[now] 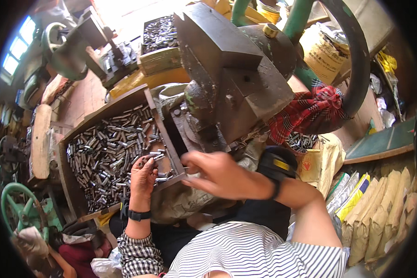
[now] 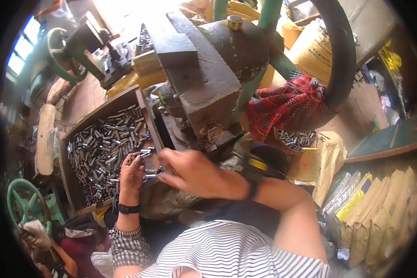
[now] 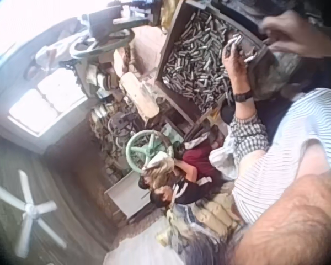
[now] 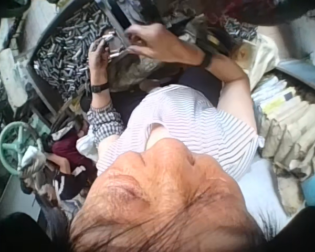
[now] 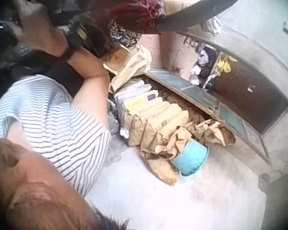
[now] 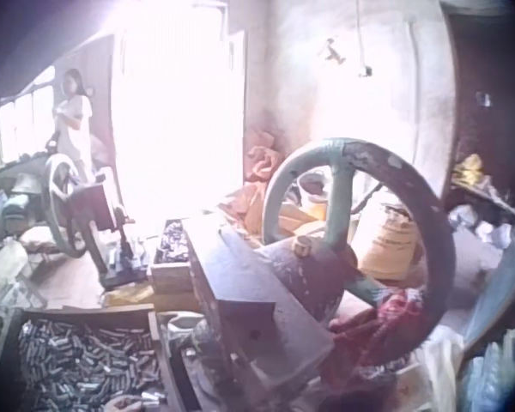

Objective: Inspecting and sorting small cylindrical metal pins at a workbench.

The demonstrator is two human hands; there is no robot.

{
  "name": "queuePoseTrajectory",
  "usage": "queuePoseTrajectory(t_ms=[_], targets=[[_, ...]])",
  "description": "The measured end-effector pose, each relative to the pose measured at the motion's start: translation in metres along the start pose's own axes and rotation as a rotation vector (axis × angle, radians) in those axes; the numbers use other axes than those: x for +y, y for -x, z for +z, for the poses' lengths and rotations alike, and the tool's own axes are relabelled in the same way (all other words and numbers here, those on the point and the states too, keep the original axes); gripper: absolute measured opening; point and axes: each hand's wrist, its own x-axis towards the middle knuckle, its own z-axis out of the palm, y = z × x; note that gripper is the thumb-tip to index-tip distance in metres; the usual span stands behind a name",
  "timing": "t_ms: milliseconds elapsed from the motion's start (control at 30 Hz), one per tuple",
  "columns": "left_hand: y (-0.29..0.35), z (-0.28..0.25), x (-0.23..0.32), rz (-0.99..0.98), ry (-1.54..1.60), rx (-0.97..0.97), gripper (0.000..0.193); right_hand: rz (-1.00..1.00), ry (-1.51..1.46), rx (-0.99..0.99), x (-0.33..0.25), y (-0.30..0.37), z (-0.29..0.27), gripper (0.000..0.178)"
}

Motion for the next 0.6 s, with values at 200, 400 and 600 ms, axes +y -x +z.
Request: queuePoseTrajectory(t_ms=[200,400,600], targets=[[0.023,0.04,0.017,0.025,-0.2,0.008,0.016,-0.215,0.219,0.983,-0.066,0.098,-0.128,0.024],[-0.022,0.079,0.006,0.084,-0.283,-0.099,0.017,0.044,0.245,1.1,0.035,0.102,-0.167,0.036],[-0.054,0.08,-0.004,0.149,-0.346,-0.076,0.014,-0.062,0.051,1.038,0.047,0.091,-0.165,0.041]])
